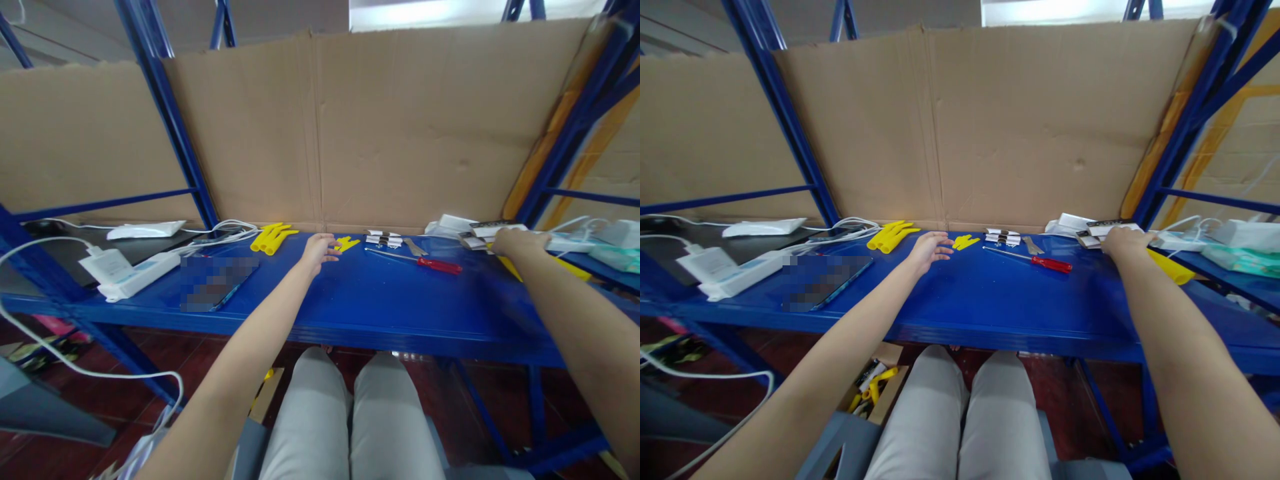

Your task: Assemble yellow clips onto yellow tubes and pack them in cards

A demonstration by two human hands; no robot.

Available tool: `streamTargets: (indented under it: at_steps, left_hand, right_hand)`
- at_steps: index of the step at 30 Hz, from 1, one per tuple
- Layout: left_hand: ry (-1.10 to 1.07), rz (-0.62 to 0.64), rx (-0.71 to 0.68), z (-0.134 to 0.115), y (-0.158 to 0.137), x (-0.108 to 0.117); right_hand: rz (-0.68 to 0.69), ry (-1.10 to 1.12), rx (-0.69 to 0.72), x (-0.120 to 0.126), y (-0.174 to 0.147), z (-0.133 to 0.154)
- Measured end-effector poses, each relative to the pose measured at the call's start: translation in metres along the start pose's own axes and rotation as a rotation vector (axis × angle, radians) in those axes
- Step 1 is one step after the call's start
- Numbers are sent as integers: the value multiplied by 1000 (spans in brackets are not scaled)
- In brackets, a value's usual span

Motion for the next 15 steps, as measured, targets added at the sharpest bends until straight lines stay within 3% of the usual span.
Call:
streamTargets:
  at_steps: [3, 9, 15]
  left_hand:
    - [11, -34, 16, 0, 1, 3]
    - [13, -55, 16, -3, 1, 5]
    - [141, -100, -45, -1, 8, 8]
  right_hand:
    - [-29, -24, 2, 11, -8, 5]
    - [-167, -28, 192, 42, -32, 48]
    - [-354, 207, 298, 44, -73, 91]
Point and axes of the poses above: each hand's wrist, its own y-axis towards the middle knuckle, its own x-axis out of the back of the hand, z = x × y, the point moved 7 cm from there along y, towards the middle knuckle, and after that the axes turned 3 degrees about z, right-handed, at the moved point
